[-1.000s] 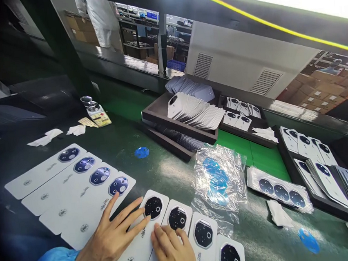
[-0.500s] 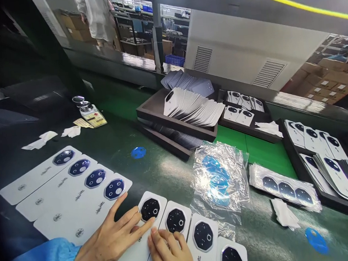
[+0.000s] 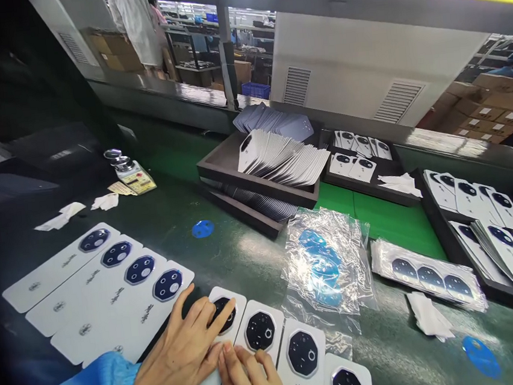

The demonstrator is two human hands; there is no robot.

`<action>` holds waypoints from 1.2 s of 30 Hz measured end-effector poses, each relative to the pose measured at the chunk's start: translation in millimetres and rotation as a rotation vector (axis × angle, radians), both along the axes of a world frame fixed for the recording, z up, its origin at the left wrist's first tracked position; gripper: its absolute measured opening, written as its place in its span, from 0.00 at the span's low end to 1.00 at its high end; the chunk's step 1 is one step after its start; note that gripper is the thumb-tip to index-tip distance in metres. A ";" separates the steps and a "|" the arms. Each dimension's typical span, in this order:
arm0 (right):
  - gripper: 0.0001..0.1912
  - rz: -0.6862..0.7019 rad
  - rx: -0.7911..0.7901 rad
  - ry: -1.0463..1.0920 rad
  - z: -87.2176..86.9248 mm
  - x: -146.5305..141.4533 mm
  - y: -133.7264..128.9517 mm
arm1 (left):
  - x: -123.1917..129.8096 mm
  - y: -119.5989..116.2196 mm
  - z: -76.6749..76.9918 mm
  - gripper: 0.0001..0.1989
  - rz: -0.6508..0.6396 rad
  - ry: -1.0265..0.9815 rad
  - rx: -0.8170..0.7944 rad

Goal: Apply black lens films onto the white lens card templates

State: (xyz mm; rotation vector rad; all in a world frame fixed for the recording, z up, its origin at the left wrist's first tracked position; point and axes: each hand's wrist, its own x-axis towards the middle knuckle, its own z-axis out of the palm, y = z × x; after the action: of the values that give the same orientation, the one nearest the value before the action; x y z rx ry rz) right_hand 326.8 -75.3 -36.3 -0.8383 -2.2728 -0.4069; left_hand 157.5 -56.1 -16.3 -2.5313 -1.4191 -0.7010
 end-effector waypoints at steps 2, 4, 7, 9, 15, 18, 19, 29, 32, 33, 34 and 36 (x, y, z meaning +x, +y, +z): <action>0.25 -0.004 0.008 0.014 0.4 -0.2 0.4 | 0.5 1.1 1.6 0.19 0.028 -0.018 -0.015; 0.24 -0.008 0.001 0.010 -0.4 0.4 -0.1 | 1.5 1.0 0.5 0.20 0.061 -0.008 0.001; 0.24 -0.022 -0.012 -0.023 -4.0 1.8 -3.1 | 4.4 -1.3 -5.0 0.20 0.137 -0.005 0.037; 0.22 -0.030 -0.015 -0.040 -6.2 2.2 -5.3 | 6.7 -3.3 -8.8 0.22 0.175 -0.024 0.070; 0.21 -0.047 -0.012 0.001 -2.3 -2.3 -5.8 | 6.8 -9.4 -7.1 0.21 0.236 0.029 0.202; 0.23 -0.065 0.005 0.084 0.2 -7.8 -5.0 | 3.4 -13.9 -1.5 0.17 0.177 0.143 0.268; 0.24 -0.078 0.017 0.123 0.9 -9.4 -4.9 | 2.5 -15.6 0.0 0.17 0.146 0.174 0.282; 0.24 -0.064 -0.067 0.071 17.5 -7.4 -8.4 | -4.0 -22.9 -19.0 0.17 -0.069 -0.013 0.305; 0.24 -0.058 -0.089 0.077 14.8 -9.0 -11.0 | -6.4 -22.0 -17.8 0.19 -0.162 -0.080 0.263; 0.24 -0.057 -0.096 0.073 14.2 -9.3 -12.1 | -6.9 -22.0 -15.2 0.19 -0.180 -0.074 0.240; 0.24 -0.053 -0.109 0.070 14.3 -8.8 -13.4 | -7.2 -22.0 -12.2 0.20 -0.184 -0.053 0.217; 0.22 -0.034 -0.174 0.068 17.3 -4.3 -16.7 | -7.3 -21.8 -7.1 0.22 -0.170 0.022 0.168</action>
State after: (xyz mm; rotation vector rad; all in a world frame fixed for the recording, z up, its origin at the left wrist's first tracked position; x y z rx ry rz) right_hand 322.5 -92.1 -19.0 -0.9638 -2.2564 -0.1939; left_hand 150.2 -78.0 -23.4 -2.5383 -1.0974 -0.7805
